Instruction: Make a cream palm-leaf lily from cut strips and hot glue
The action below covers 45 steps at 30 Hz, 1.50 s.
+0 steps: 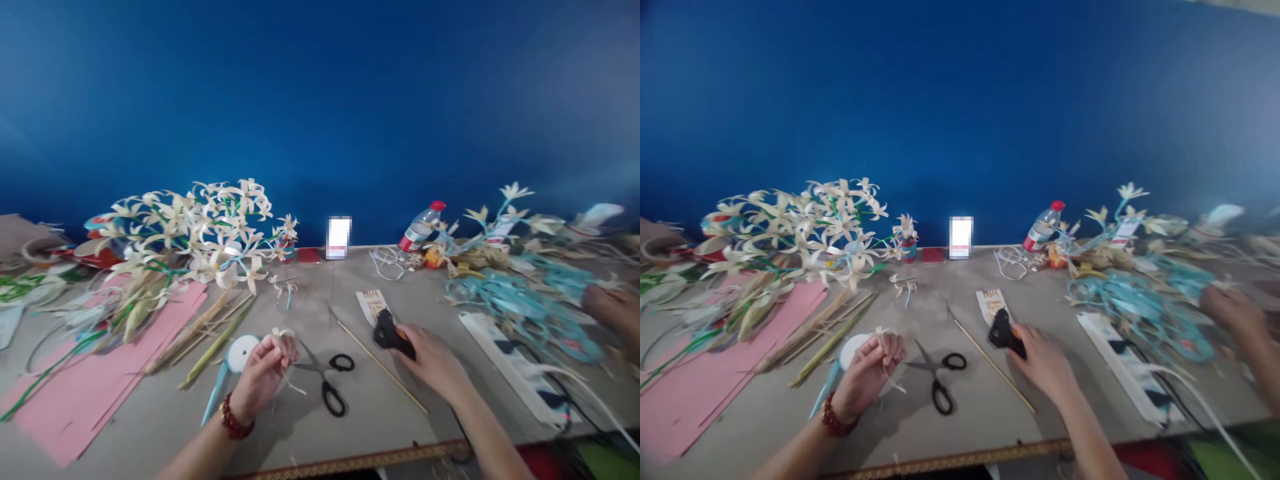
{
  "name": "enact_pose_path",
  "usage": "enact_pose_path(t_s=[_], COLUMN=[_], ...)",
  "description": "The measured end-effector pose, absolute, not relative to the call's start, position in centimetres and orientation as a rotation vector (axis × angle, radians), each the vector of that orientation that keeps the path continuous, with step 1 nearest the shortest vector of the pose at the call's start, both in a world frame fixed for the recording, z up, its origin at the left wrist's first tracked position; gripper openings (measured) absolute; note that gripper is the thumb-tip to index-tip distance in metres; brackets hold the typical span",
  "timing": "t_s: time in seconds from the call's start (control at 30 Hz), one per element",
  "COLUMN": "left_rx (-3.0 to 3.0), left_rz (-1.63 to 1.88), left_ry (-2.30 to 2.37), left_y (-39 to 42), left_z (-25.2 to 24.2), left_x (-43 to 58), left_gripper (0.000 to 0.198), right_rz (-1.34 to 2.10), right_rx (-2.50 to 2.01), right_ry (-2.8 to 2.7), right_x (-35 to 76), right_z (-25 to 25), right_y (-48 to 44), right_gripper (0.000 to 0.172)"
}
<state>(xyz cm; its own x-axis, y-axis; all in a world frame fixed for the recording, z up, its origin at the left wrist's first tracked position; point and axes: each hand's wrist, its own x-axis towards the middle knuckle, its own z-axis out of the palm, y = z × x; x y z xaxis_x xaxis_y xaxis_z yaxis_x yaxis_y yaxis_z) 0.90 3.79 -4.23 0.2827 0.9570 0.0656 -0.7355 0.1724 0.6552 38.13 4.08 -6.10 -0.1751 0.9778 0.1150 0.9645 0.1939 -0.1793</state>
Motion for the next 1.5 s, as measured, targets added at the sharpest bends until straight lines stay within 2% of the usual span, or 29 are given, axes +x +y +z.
enact_pose_path(t_s=[0.07, 0.17, 0.27, 0.4, 0.63, 0.77, 1.0, 1.07, 1.17, 1.33, 1.5], left_rx=[0.67, 0.687, 0.702, 0.727, 0.712, 0.665, 0.496, 0.467, 0.478, 0.547, 0.678], left_rz=[1.246, 1.229, 1.209, 1.208, 1.237, 1.226, 1.38, 1.367, 1.337, 1.356, 1.366], left_ry=[0.391, 0.385, 0.386, 0.378, 0.341, 0.338, 0.402, 0.439, 0.497, 0.555, 0.649], left_y=[3.7, 3.7, 3.5, 3.3, 3.5, 3.6, 4.2, 4.2, 3.9, 3.7, 3.7], left_z=[-4.2, -4.5, -4.8, -4.8, -4.7, -5.1, -5.1, -5.0, -5.0, -5.1, -5.2], left_x=[1.1, 1.2, 1.2, 1.2, 1.2, 1.2, 0.8, 0.8, 1.2, 1.6, 1.2], left_gripper=[0.019, 0.02, 0.022, 0.023, 0.024, 0.022, 0.015, 0.013, 0.012, 0.013, 0.013], right_rz=[0.108, 0.039, 0.165, 0.302, 0.233, 0.256, 0.398, 0.409, 0.293, 0.145, 0.369], right_rx=[-1.808, -1.753, -1.614, -1.296, -1.23, -1.201, -1.187, -1.05, -0.892, -0.9, -0.928], right_ry=[-2.3, -2.221, -2.16, -2.377, -2.415, -2.346, -2.098, -1.982, -2.02, -2.113, -2.028], right_x=[38.4, 36.2, 30.5, 20.8, 11.6, 11.9, 16.8, 17.7, 18.1, 17.9, 17.7], right_z=[-5.0, -2.8, -1.5, -2.6, -5.1, -4.9, -3.4, -3.0, -2.7, -2.4, -1.5], right_y=[4.3, 5.0, 7.1, 11.7, 17.1, 17.0, 10.4, 8.2, 6.1, 5.4, 5.1], right_gripper=[0.037, 0.019, 0.021, 0.012, 0.008, 0.017, 0.018, 0.013, 0.016, 0.022, 0.014])
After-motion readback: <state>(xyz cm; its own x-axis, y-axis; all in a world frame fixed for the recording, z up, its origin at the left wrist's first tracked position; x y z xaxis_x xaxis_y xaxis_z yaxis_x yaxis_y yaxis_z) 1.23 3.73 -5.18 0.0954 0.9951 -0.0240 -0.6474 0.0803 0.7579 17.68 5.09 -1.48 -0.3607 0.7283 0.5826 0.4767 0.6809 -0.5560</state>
